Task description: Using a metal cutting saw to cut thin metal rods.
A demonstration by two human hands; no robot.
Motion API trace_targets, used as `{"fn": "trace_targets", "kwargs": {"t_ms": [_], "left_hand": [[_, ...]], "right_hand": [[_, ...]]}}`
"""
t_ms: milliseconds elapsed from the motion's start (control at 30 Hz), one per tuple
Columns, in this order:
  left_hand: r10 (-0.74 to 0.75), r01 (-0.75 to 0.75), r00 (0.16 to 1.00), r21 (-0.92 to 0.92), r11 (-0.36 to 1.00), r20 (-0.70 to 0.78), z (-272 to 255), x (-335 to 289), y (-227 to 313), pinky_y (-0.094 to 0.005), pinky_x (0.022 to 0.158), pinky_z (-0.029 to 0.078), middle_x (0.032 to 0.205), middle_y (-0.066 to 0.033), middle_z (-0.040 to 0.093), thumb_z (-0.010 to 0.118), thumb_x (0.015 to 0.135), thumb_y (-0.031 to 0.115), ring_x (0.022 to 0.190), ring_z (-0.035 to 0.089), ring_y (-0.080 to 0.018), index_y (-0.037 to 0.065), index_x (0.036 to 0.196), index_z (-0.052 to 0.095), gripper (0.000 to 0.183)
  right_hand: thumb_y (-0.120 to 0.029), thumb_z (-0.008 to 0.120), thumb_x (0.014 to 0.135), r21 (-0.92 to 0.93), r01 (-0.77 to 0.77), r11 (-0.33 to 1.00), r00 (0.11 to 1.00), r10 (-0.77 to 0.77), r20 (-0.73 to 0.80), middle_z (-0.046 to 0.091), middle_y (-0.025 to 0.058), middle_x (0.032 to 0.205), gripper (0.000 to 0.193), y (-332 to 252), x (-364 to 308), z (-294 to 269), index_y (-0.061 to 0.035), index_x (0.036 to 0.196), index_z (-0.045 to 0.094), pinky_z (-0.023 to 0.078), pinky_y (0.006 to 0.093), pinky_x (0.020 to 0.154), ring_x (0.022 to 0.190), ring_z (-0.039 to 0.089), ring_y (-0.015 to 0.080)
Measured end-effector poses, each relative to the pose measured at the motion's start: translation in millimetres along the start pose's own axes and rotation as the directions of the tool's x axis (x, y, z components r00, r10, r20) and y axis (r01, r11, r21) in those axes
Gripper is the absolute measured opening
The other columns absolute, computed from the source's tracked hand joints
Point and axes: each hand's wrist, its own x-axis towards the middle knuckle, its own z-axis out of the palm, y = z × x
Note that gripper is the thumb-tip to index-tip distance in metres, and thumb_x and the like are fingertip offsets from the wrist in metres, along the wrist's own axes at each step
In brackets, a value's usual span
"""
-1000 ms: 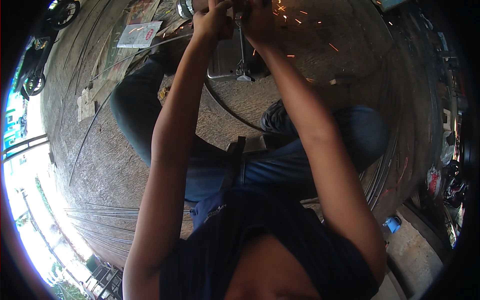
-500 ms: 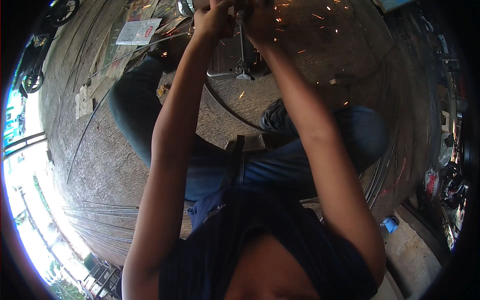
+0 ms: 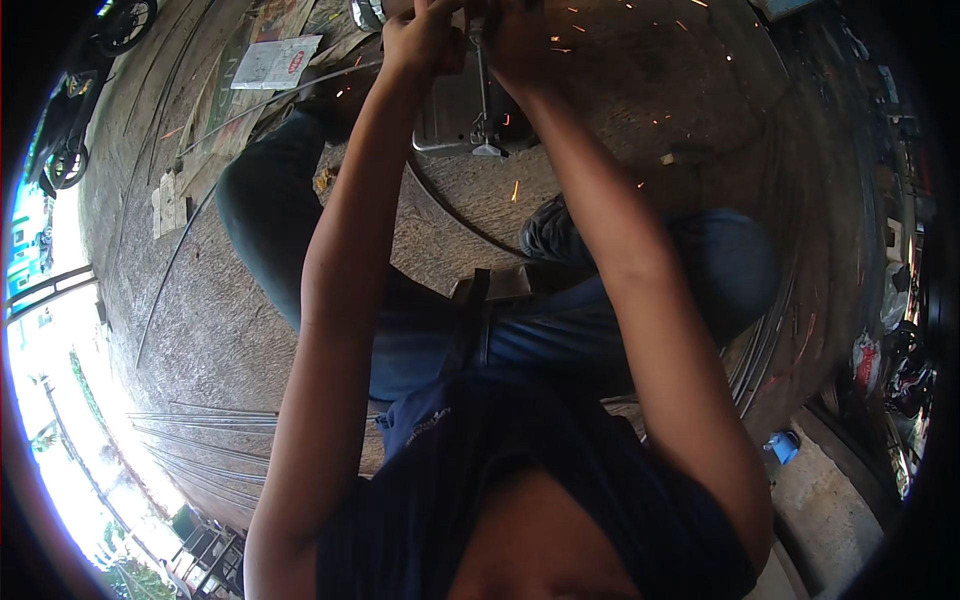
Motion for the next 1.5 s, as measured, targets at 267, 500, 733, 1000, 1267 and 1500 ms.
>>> {"fn": "trace_targets", "kwargs": {"t_ms": [267, 500, 733, 1000, 1267, 1500], "left_hand": [[-0.062, 0.063, 0.996, -0.028, 0.998, 0.058, -9, 5, -4, -0.0312, 0.034, 0.031, 0.052, 0.0008, 0.046, 0.07, 0.086, 0.025, 0.038, 0.044, -0.0147, 0.011, 0.079, 0.059, 0.02], [-0.015, 0.014, 1.0, 0.046, 0.999, 0.009, -3, 2, -4, -0.0309, 0.034, 0.029, 0.05, 0.0009, 0.044, 0.07, 0.086, 0.026, 0.037, 0.043, -0.0147, 0.012, 0.075, 0.058, 0.023], [-0.06, 0.059, 0.997, 0.031, 0.998, 0.045, -9, 1, -4, -0.0313, 0.034, 0.031, 0.051, 0.0012, 0.045, 0.071, 0.085, 0.027, 0.038, 0.044, -0.0145, 0.012, 0.075, 0.058, 0.023], [-0.027, 0.027, 1.0, 0.0, 1.0, 0.007, -5, -3, -3, -0.0321, 0.034, 0.033, 0.052, 0.0007, 0.046, 0.071, 0.085, 0.025, 0.038, 0.045, -0.0149, 0.009, 0.084, 0.06, 0.02], [-0.035, 0.035, 0.999, -0.035, 0.999, -0.014, -4, -3, -5, -0.0316, 0.035, 0.033, 0.053, -0.0008, 0.047, 0.072, 0.084, 0.024, 0.039, 0.046, -0.0162, 0.007, 0.085, 0.06, 0.021], [-0.053, 0.055, 0.998, -0.057, 0.997, 0.038, -8, 5, -10, -0.0317, 0.035, 0.032, 0.052, -0.0004, 0.047, 0.072, 0.085, 0.024, 0.039, 0.046, -0.0163, 0.007, 0.088, 0.062, 0.02]], "right_hand": [[-0.034, 0.042, 0.1, 0.012, 0.01, 1.0, 1.0, -0.01, -0.012, 0.054, 0.0259, 0.121, 0.05, -5, -7, -2, -0.0042, 0.141, 0.041, 0.048, 0.0543, 0.079, 0.096, 0.06, 0.0447], [-0.034, 0.042, 0.1, 0.018, 0.024, 1.0, 0.999, -0.023, -0.026, 0.054, 0.0264, 0.122, 0.05, 0, -3, -2, -0.0041, 0.14, 0.041, 0.048, 0.0537, 0.081, 0.098, 0.059, 0.0443], [-0.033, 0.043, 0.1, 0.026, 0.036, 0.999, 0.999, -0.035, -0.036, 0.054, 0.0268, 0.122, 0.05, -4, -6, -1, -0.004, 0.14, 0.041, 0.048, 0.0531, 0.082, 0.101, 0.058, 0.0439], [-0.033, 0.043, 0.1, 0.038, 0.058, 0.998, 0.997, -0.056, -0.053, 0.053, 0.0273, 0.123, 0.049, -5, -7, 1, -0.0039, 0.14, 0.042, 0.048, 0.0524, 0.084, 0.103, 0.058, 0.0434], [-0.032, 0.043, 0.1, 0.047, 0.079, 0.996, 0.995, -0.075, -0.067, 0.053, 0.0278, 0.124, 0.049, -5, -7, 3, -0.0038, 0.14, 0.042, 0.048, 0.0517, 0.085, 0.106, 0.057, 0.0429], [-0.027, 0.045, 0.1, 0.029, 0.216, 0.976, 0.961, -0.208, -0.18, 0.051, 0.0277, 0.124, 0.048, 22, -4, 19, -0.0015, 0.14, 0.041, 0.046, 0.0504, 0.089, 0.109, 0.054, 0.0436]]}}
